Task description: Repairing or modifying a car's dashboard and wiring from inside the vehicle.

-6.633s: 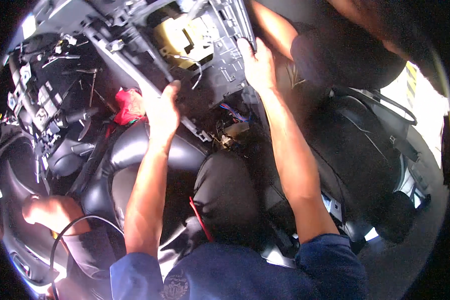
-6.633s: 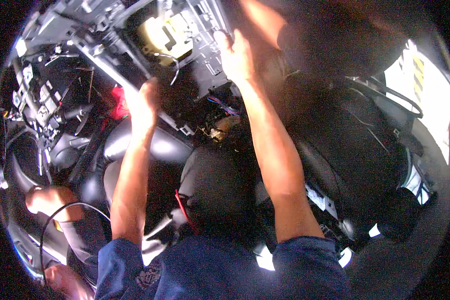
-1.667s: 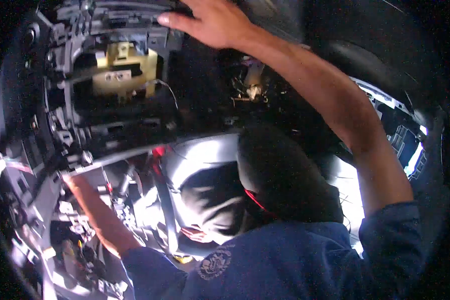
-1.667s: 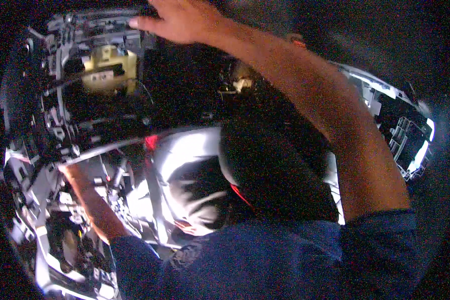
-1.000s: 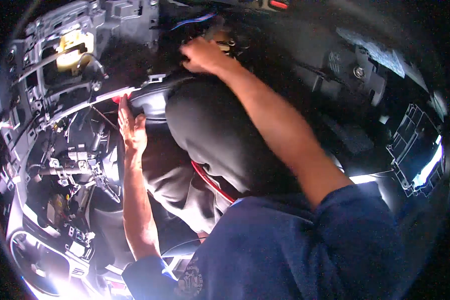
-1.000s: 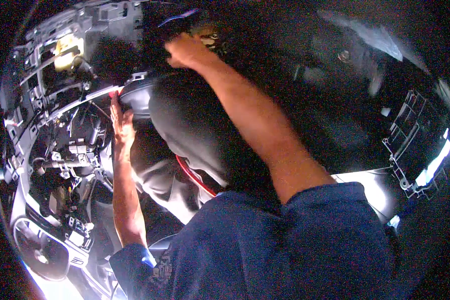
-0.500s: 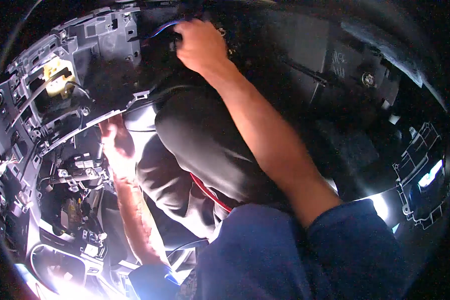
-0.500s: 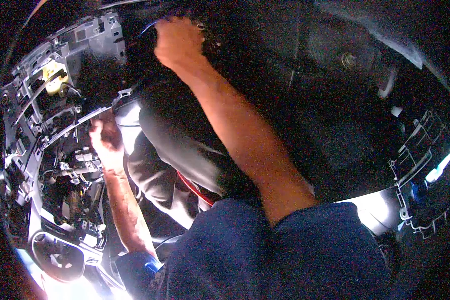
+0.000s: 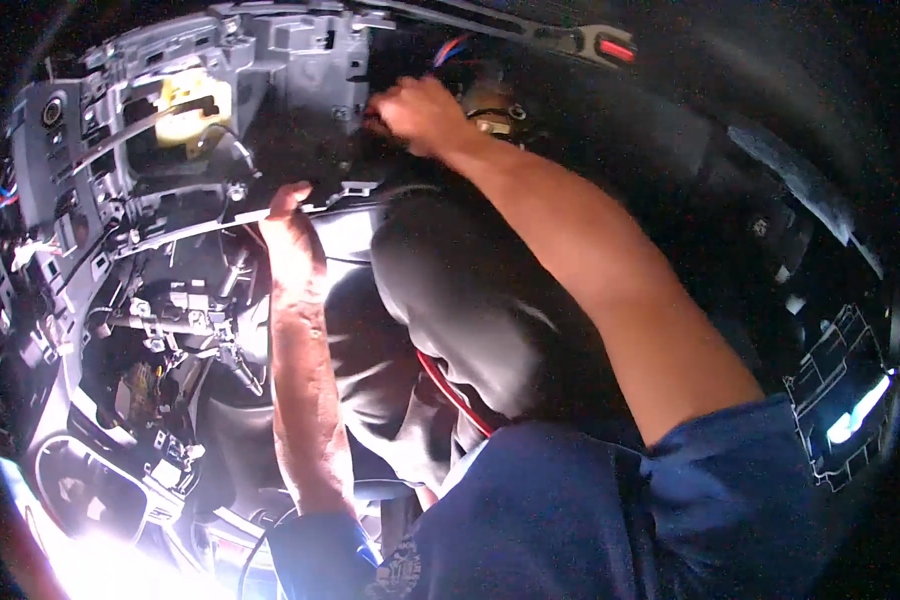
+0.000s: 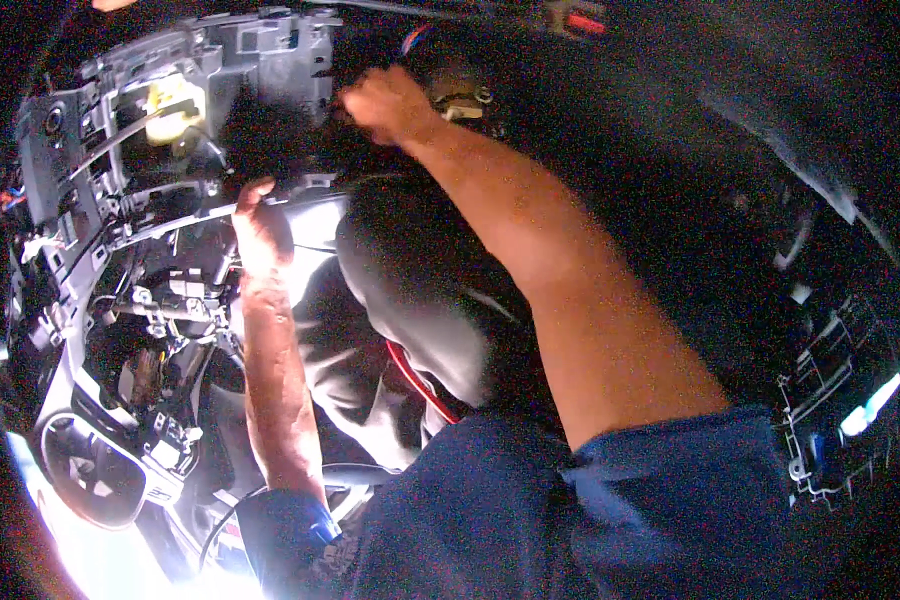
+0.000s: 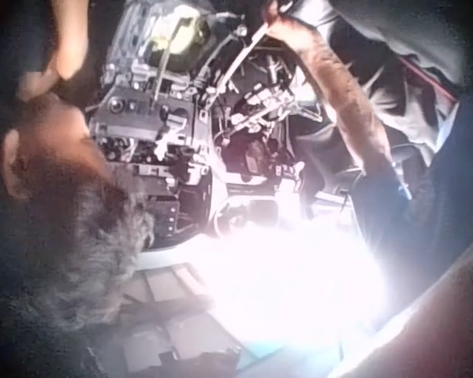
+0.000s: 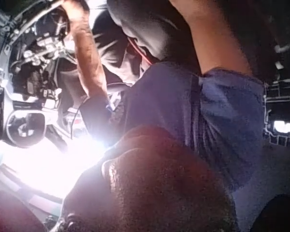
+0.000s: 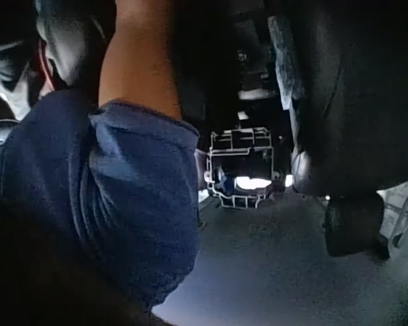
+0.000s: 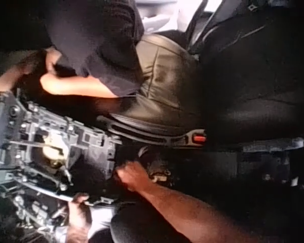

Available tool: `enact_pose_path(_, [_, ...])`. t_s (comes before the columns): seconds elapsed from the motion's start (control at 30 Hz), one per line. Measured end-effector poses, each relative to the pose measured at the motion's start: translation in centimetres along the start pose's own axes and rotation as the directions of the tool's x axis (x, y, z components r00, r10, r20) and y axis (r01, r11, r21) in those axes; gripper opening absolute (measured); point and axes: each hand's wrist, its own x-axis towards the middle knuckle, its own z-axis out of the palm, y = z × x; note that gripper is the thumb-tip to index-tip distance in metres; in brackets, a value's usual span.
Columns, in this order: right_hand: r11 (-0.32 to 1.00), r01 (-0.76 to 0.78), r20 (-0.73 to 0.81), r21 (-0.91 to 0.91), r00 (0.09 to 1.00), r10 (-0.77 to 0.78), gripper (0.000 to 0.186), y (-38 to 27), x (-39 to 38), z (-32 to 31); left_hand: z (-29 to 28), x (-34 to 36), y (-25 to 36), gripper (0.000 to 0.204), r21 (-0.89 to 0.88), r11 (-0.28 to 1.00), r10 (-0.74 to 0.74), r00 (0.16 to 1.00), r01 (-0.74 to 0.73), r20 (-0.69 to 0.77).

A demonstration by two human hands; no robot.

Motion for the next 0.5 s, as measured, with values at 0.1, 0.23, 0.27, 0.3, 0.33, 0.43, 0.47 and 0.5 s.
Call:
enact_pose_path(0.1, [0.877,-0.309,-0.116,0.367,0.921,0.372,0.052,1.8,1.0,-1.9,0.0,-0.4,0.5,0.021,0.203,0.978,0.05,0.998,-0.042,-0.032])
enact_pose_path(0.23, [0.844,-0.521,-0.091,0.125,0.841,0.533,0.053,2.5,0.2,-4.1,-0.4,-1.2,0.5,0.023,0.147,0.989,0.017,0.999,-0.009,-0.051])
enact_pose_path(0.27, [0.845,-0.527,-0.131,0.088,0.835,0.534,0.052,2.7,0.3,-3.7,0.0,-1.1,0.6,0.025,0.152,0.987,0.049,0.998,-0.044,-0.035])
enact_pose_path(0.3, [0.876,-0.481,-0.204,0.033,0.855,0.478,0.049,2.9,0.2,-3.3,0.6,-0.8,0.7,0.027,0.154,0.985,0.082,0.996,-0.079,-0.019])
enact_pose_path(0.33, [0.859,-0.512,-0.156,0.029,0.846,0.51,0.048,2.4,0.7,-3.0,0.2,-0.7,0.5,0.027,0.096,0.99,0.109,0.994,-0.107,-0.023])
enact_pose_path(0.43, [0.882,-0.47,-0.071,0.037,0.879,0.471,0.048,1.6,-0.3,-3.2,-1.2,-0.7,0.0,0.031,0.247,0.969,0.026,1.0,-0.022,-0.012])
enact_pose_path(0.47, [0.89,-0.455,-0.08,0.04,0.886,0.457,0.05,0.7,-0.7,-3.5,-1.4,-0.8,-0.2,0.041,0.309,0.921,0.219,0.971,-0.239,0.098])
enact_pose_path(0.5, [0.898,-0.437,-0.088,0.043,0.894,0.439,0.054,-0.4,-1.2,-3.6,-1.8,-1.1,-0.2,0.041,0.359,0.924,0.14,0.99,-0.133,0.007])
